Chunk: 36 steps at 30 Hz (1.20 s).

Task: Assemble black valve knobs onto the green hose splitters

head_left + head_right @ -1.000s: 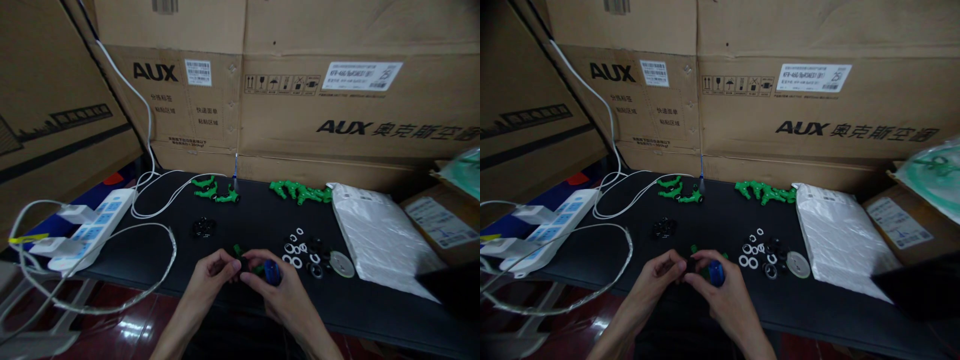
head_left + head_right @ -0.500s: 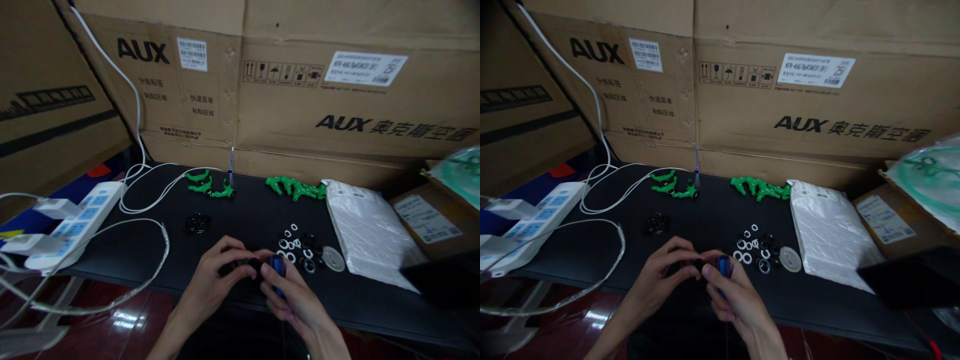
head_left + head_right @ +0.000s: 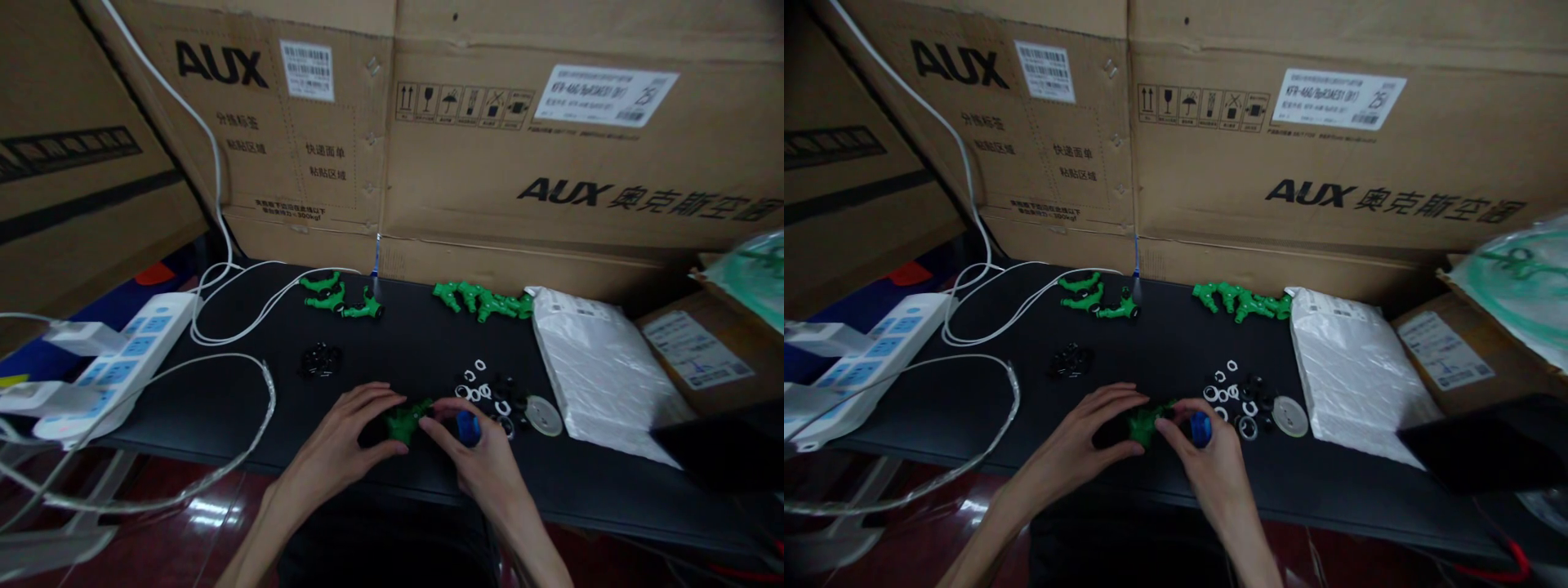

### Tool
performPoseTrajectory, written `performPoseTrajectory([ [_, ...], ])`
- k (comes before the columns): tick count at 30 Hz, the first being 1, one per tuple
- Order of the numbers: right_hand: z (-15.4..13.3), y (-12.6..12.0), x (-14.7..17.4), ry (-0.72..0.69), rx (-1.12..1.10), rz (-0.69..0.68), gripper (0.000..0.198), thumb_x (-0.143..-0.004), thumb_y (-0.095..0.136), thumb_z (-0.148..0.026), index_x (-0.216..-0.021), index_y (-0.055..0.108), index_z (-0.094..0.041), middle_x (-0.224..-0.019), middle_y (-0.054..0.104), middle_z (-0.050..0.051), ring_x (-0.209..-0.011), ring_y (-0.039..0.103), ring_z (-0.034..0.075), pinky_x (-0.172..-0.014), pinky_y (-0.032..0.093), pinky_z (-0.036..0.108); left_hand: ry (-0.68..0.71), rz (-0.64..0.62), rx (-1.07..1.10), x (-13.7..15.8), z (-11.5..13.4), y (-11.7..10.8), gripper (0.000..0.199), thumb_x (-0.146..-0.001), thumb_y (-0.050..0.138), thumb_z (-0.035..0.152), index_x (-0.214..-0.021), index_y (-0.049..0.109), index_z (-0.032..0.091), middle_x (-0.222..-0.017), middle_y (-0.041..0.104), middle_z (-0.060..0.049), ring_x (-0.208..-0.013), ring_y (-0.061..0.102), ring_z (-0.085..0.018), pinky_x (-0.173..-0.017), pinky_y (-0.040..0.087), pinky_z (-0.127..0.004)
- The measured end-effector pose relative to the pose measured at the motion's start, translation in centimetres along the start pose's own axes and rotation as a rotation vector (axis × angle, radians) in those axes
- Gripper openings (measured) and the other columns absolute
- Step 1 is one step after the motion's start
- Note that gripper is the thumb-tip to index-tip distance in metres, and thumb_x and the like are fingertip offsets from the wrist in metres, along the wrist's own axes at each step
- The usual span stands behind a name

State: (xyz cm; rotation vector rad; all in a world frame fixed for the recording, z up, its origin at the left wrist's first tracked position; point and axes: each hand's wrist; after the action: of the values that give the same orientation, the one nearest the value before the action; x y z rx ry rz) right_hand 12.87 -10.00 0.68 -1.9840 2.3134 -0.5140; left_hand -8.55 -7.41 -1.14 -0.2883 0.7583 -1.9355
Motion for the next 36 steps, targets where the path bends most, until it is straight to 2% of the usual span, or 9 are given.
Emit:
performPoseTrajectory([
  [2,0.7,0.7,-0.3,-0.054,0.054,0.017,0.039,-0.078,0.077,-0.052,-0.094,0.070,-0.017,-0.080,0.072,0.004,-0.065,0.065,0.017,-0.058,0.052,0.027,-0.020,0.015,-0.011,0.1,-0.2,0.5,0.053,-0.084,0.080,0.037,-0.134,0.062,0.033,-0.140,0.063,-0.003,-0.134,0.054,-0.024,-0.116,0.042,-0.045],
  [5,1.0,1.4,-0.4,-0.076,0.124,0.028,0.033,-0.080,0.073,-0.048,-0.094,0.070,-0.019,-0.083,0.073,0.005,-0.079,0.070,0.023,-0.075,0.053,0.033,-0.011,0.048,-0.002,0.1,-0.4,1.1,0.057,-0.081,0.084,0.036,-0.133,0.061,0.035,-0.133,0.066,-0.003,-0.127,0.059,-0.025,-0.111,0.047,-0.045],
  [9,0.5,1.6,-0.2,-0.093,0.255,0.029,0.027,-0.084,0.067,-0.045,-0.095,0.066,-0.021,-0.083,0.072,0.004,-0.078,0.070,0.024,-0.073,0.049,0.033,0.015,0.059,0.025,0.1,-0.6,1.3,0.056,-0.081,0.084,0.033,-0.131,0.061,0.035,-0.128,0.067,-0.002,-0.122,0.060,-0.024,-0.106,0.049,-0.043],
  [14,-0.2,2.2,-0.2,-0.135,0.437,0.004,0.014,-0.086,0.063,-0.031,-0.094,0.058,-0.022,-0.084,0.068,0.004,-0.075,0.068,0.024,-0.071,0.044,0.034,0.028,0.058,0.032,0.1,-0.5,1.2,0.056,-0.081,0.084,0.028,-0.131,0.060,0.035,-0.128,0.067,-0.001,-0.123,0.058,-0.023,-0.107,0.048,-0.041],
  [17,-0.7,2.4,-0.6,-0.172,0.527,-0.045,0.008,-0.086,0.059,-0.020,-0.094,0.059,-0.021,-0.085,0.068,0.006,-0.075,0.068,0.025,-0.070,0.041,0.034,0.037,0.040,0.012,0.0,-0.2,1.0,0.054,-0.082,0.084,0.028,-0.130,0.061,0.033,-0.127,0.067,-0.002,-0.122,0.058,-0.023,-0.106,0.048,-0.042],
  [20,-1.2,2.3,-0.9,-0.210,0.585,-0.095,0.010,-0.087,0.059,-0.016,-0.095,0.062,-0.021,-0.090,0.069,0.007,-0.080,0.069,0.026,-0.073,0.042,0.034,0.046,-0.006,-0.035,-0.2,0.1,0.6,0.056,-0.084,0.082,0.029,-0.135,0.059,0.035,-0.127,0.067,-0.003,-0.120,0.058,-0.025,-0.106,0.046,-0.045],
  [23,-1.3,1.9,-0.9,-0.237,0.615,-0.113,0.009,-0.089,0.063,-0.019,-0.097,0.065,-0.021,-0.095,0.068,0.008,-0.087,0.070,0.027,-0.077,0.045,0.034,0.055,-0.040,-0.048,-0.4,0.2,0.4,0.058,-0.086,0.080,0.030,-0.139,0.056,0.037,-0.130,0.066,-0.003,-0.121,0.057,-0.025,-0.107,0.045,-0.046],
  [28,-0.5,1.7,-0.7,-0.261,0.603,-0.097,0.005,-0.093,0.063,-0.023,-0.096,0.067,-0.022,-0.094,0.064,0.005,-0.085,0.070,0.024,-0.077,0.048,0.032,0.040,-0.030,0.048,-0.4,0.0,0.3,0.054,-0.085,0.081,0.029,-0.134,0.060,0.034,-0.130,0.066,-0.003,-0.124,0.056,-0.024,-0.110,0.044,-0.044],
  [36,0.2,1.8,-0.5,-0.259,0.582,-0.118,0.016,-0.092,0.061,-0.017,-0.105,0.069,-0.023,-0.106,0.069,0.006,-0.093,0.072,0.025,-0.086,0.050,0.035,0.042,-0.062,0.149,-0.7,0.4,-0.7,0.045,-0.081,0.084,0.025,-0.121,0.065,0.030,-0.125,0.067,0.000,-0.123,0.059,-0.018,-0.107,0.047,-0.030],
])
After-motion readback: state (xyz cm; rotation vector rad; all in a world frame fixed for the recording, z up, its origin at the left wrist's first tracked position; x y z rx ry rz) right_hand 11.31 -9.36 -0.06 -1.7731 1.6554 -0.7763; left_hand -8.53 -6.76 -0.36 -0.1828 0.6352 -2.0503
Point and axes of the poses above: each hand's wrist, its own x-axis away from the middle knuckle, its own y-axis out of the palm, z = x × y
